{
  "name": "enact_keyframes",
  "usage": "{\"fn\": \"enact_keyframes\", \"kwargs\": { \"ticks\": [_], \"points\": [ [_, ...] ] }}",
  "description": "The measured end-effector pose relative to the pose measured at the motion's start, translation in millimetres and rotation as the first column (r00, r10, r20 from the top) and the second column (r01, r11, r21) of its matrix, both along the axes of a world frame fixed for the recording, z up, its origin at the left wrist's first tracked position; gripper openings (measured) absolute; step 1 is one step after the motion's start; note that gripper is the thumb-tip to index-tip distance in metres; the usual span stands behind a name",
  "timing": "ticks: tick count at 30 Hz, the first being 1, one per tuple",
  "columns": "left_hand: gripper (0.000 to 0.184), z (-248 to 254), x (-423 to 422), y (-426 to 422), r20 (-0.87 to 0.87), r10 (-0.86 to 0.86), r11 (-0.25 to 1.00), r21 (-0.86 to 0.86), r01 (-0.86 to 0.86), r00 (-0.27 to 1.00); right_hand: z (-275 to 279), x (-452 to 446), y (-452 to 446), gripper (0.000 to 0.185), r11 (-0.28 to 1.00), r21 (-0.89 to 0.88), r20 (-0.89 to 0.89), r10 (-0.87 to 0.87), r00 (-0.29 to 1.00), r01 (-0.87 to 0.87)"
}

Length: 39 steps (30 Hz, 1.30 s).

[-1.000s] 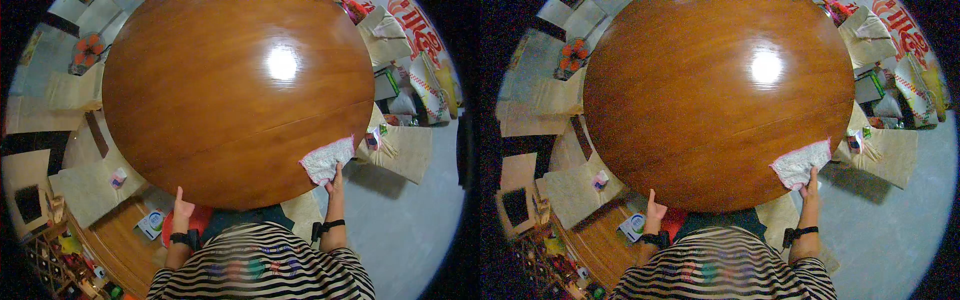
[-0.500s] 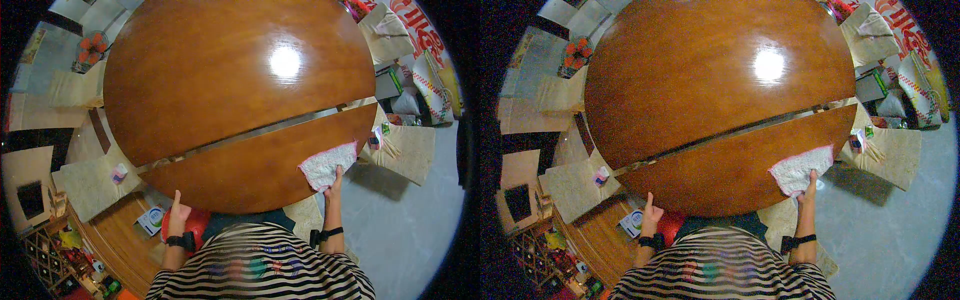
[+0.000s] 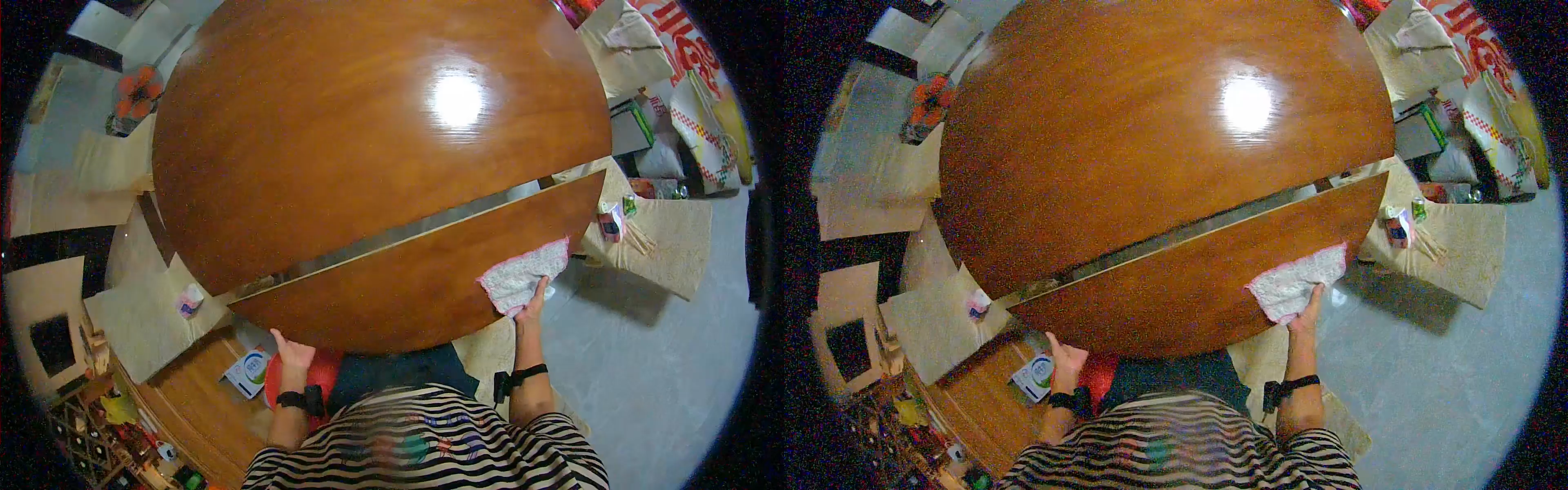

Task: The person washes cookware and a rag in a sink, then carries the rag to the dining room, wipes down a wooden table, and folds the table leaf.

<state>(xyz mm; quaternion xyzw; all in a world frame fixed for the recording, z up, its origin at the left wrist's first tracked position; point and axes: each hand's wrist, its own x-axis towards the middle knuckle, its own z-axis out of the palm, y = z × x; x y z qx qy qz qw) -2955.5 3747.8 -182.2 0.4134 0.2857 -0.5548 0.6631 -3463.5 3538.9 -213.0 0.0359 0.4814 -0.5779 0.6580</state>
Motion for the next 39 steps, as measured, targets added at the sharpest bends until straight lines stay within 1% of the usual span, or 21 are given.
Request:
{"fn": "enact_keyframes", "kwargs": {
  "ticks": [5, 8, 11, 12, 13, 15, 17, 19, 21, 22, 24, 26, 28, 29, 31, 32, 33, 34, 35, 36, 39],
  "points": [
    [0.079, 2.6, 2.0, -2.1, 0.019, 0.076, 0.997, -0.007, -0.076, 0.997, -6.1, 9.6, -3.1, 0.065, 0.999, -0.051, 0.035, -0.017, 0.999, 0.019],
    [0.079, 1.3, 2.8, 0.1, 0.029, 0.059, 0.998, 0.029, -0.059, 0.998, 8.0, 23.6, -5.0, 0.062, 0.995, -0.1, -0.072, 0.01, 0.997, -0.017],
    [0.078, 1.8, 4.6, -3.5, 0.089, -0.014, 0.996, 0.084, 0.007, 0.996, -5.3, 21.8, -1.6, 0.056, 1.0, -0.006, -0.461, -0.02, 0.887, 0.02],
    [0.077, -0.6, 5.4, -3.5, 0.098, -0.032, 0.997, 0.079, 0.024, 0.995, -10.3, 18.6, 1.2, 0.054, 0.999, 0.02, -0.601, -0.017, 0.799, 0.036],
    [0.077, -2.4, 6.6, -3.3, 0.105, -0.049, 0.996, 0.075, 0.042, 0.993, -12.1, 12.9, 6.1, 0.053, 0.997, 0.076, -0.787, 0.047, 0.615, 0.021],
    [0.075, 1.4, 5.9, -6.9, 0.072, -0.023, 0.995, 0.095, 0.016, 0.997, -3.8, 8.2, 10.9, 0.052, 0.981, 0.192, -0.974, 0.187, 0.132, 0.031],
    [0.074, 0.7, 8.6, -12.4, 0.062, -0.011, 0.994, 0.11, 0.004, 0.998, -9.1, 16.7, 7.2, 0.052, 0.947, 0.296, -0.916, 0.243, -0.319, -0.129],
    [0.072, -2.1, 11.5, -10.6, 0.08, -0.024, 0.993, 0.12, 0.014, 0.997, 26.4, 58.2, -5.7, 0.052, 0.885, 0.266, -0.856, 0.034, -0.517, -0.381],
    [0.071, -1.0, 10.7, -13.1, 0.075, -0.023, 0.994, 0.108, 0.015, 0.997, 26.3, 98.0, 5.6, 0.048, 0.811, 0.232, -0.856, -0.092, -0.509, -0.536],
    [0.071, -0.3, 10.5, -14.1, 0.072, -0.023, 0.994, 0.104, 0.016, 0.997, 25.5, 120.8, 16.5, 0.044, 0.769, 0.297, -0.864, -0.037, -0.502, -0.566],
    [0.071, -4.6, 12.2, -11.9, 0.086, -0.023, 0.996, 0.087, 0.016, 0.996, 23.8, 147.3, 46.6, 0.042, 0.521, 0.329, -0.876, -0.142, -0.461, -0.787],
    [0.073, -5.2, 12.7, -8.6, 0.066, -0.027, 0.998, 0.05, 0.024, 0.997, 38.8, 159.4, 63.6, 0.043, 0.212, 0.471, -0.858, -0.114, -0.5, -0.856],
    [0.074, -4.0, 11.6, -6.6, 0.019, -0.036, 0.999, -0.008, 0.036, 0.999, 48.5, 145.8, 64.0, 0.037, 0.158, 0.325, -0.928, -0.139, -0.347, -0.932],
    [0.076, 4.0, 7.6, -10.8, -0.001, -0.061, 0.997, 0.037, 0.061, 0.998, 37.6, 127.4, 69.2, 0.031, 0.249, 0.356, -0.889, 0.388, -0.244, -0.901],
    [0.078, 24.5, -3.6, -22.9, -0.043, -0.1, 0.986, 0.126, 0.105, 0.994, 34.8, 84.3, 73.7, 0.018, 0.487, 0.385, -0.895, 0.404, -0.188, -0.784],
    [0.079, 19.4, -1.1, -17.4, -0.052, -0.158, 0.985, 0.061, 0.162, 0.986, 42.8, 62.8, 74.1, 0.014, 0.631, 0.244, -0.928, -0.068, -0.366, -0.736],
    [0.079, 8.4, 2.4, -8.1, -0.057, -0.218, 0.976, -0.003, 0.218, 0.974, 26.4, 34.4, 82.7, 0.016, 0.775, 0.263, -0.961, 0.153, -0.232, -0.575],
    [0.08, 2.8, 5.2, -2.2, -0.059, -0.279, 0.959, -0.067, 0.276, 0.958, 7.5, 8.4, 90.1, 0.018, 0.864, 0.325, -0.941, 0.335, -0.043, -0.385],
    [0.079, 6.5, 5.1, -2.5, -0.065, -0.242, 0.97, -0.048, 0.239, 0.968, 4.6, -10.7, 88.4, 0.021, 0.923, 0.343, -0.871, 0.382, 0.308, -0.175],
    [0.079, 10.4, 2.0, -5.0, -0.072, -0.205, 0.978, -0.036, 0.203, 0.976, 11.2, -16.4, 79.1, 0.024, 0.911, 0.41, -0.72, 0.302, 0.625, 0.033],
    [0.077, 10.6, -1.6, -9.0, -0.025, -0.281, 0.96, 0.002, 0.281, 0.959, 53.9, 2.0, 32.0, 0.032, 0.937, 0.119, -0.854, -0.072, 0.514, 0.329]
  ]
}}
